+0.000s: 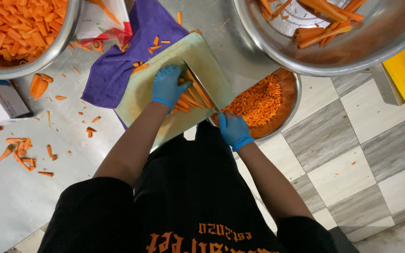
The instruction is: The person cuts carrot sticks into small diced pieces on a cutting board using a knife, gathering the cut pieces and sweeping them into a metal bowl, repeating the cycle with more carrot sticks from a nearby bowl.
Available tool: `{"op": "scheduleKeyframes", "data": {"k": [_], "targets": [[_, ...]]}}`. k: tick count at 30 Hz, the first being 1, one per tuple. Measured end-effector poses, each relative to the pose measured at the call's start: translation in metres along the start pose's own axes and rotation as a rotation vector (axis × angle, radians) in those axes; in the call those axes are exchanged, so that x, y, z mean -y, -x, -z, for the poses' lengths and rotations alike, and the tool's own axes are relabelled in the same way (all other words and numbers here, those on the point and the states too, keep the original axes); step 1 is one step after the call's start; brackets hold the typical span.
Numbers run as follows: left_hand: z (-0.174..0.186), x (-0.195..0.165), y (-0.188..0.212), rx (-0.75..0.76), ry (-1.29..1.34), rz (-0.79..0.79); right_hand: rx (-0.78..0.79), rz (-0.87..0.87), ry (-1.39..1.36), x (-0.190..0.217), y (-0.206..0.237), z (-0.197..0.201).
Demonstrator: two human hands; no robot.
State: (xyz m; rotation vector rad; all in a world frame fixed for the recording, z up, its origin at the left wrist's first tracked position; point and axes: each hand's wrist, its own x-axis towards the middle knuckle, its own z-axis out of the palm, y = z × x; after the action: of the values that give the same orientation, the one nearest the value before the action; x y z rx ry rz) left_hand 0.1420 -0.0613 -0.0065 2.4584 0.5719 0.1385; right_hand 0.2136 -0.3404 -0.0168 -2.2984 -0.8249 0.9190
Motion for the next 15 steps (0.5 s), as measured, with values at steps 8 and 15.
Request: {"op": "scheduleKeyframes", "data": {"k": [8, 15], "targets": [[0.015, -0.019, 0.004, -0.112, -0.134, -0.069, 0.045, -0.044, 0.124, 0.0, -0.007, 0.004], [0.009, -0.045, -0.01, 0.458, -0.341, -0.368, 0.01, -0.074, 0.151, 0.014, -0.016, 0.006]]}}
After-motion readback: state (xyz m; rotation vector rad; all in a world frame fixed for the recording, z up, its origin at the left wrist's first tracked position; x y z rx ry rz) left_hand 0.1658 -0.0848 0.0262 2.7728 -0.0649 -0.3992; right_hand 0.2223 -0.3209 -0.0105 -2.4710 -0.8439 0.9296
